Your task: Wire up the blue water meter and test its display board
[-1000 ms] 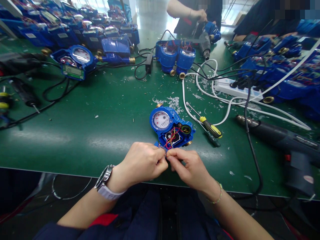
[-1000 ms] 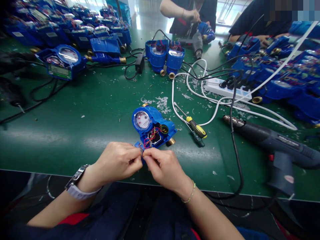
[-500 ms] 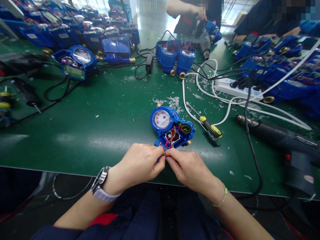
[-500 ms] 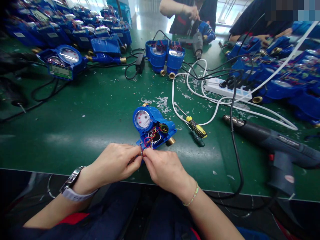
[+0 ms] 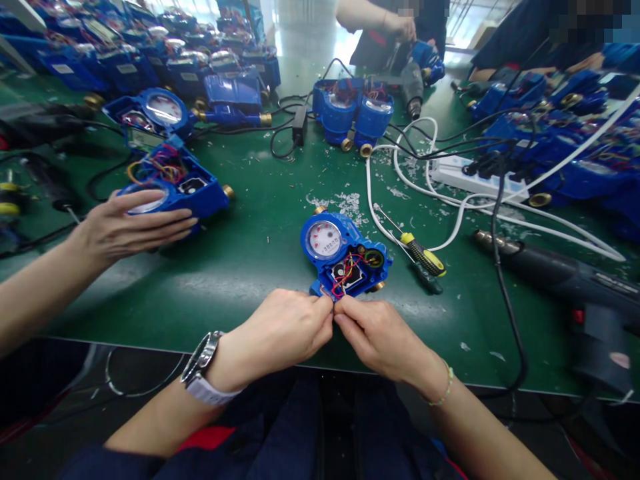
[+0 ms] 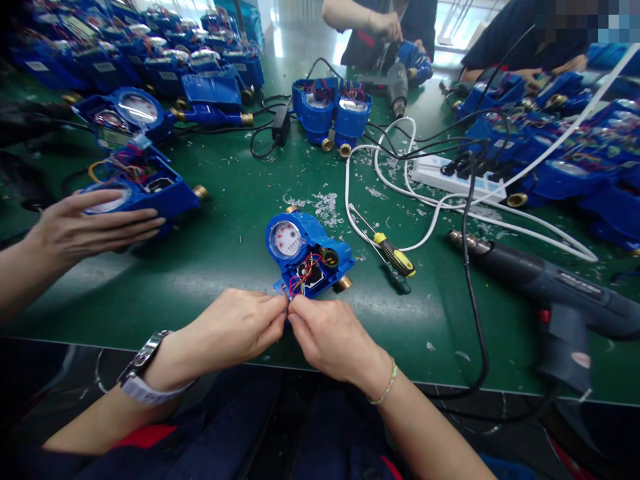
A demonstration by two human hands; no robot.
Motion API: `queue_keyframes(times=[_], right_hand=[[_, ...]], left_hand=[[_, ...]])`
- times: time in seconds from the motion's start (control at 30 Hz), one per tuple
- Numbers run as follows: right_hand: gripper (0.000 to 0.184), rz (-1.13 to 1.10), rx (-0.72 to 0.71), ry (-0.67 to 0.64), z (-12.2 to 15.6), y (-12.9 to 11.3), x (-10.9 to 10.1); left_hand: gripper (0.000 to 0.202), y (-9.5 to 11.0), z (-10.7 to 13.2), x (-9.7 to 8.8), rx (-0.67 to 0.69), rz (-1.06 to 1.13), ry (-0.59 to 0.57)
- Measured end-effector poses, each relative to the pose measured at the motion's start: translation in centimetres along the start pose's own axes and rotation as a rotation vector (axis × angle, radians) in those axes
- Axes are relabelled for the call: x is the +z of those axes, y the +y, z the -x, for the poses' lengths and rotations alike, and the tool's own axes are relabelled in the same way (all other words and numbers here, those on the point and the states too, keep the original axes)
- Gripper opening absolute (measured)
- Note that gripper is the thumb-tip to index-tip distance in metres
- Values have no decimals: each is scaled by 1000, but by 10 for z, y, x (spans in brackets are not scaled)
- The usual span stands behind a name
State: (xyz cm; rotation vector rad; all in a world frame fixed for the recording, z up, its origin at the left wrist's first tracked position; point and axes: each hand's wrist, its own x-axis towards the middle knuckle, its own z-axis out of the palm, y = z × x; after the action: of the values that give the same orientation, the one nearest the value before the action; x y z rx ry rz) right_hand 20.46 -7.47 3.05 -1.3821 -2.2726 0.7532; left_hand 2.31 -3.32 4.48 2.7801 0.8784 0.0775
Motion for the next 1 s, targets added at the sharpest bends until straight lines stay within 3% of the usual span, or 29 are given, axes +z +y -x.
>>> queue_keyframes(times=[0.3, 0.63, 1.0], right_hand=[[18, -172, 25, 10, 1, 2, -3], [18, -195, 37, 5, 1, 3, -3], [17, -197, 28, -38, 2, 7, -2]], left_hand=[[19, -2, -2, 6, 3, -8, 53], [23, 2, -3, 0, -4, 33, 2], [25, 3, -5, 16, 11, 32, 308]])
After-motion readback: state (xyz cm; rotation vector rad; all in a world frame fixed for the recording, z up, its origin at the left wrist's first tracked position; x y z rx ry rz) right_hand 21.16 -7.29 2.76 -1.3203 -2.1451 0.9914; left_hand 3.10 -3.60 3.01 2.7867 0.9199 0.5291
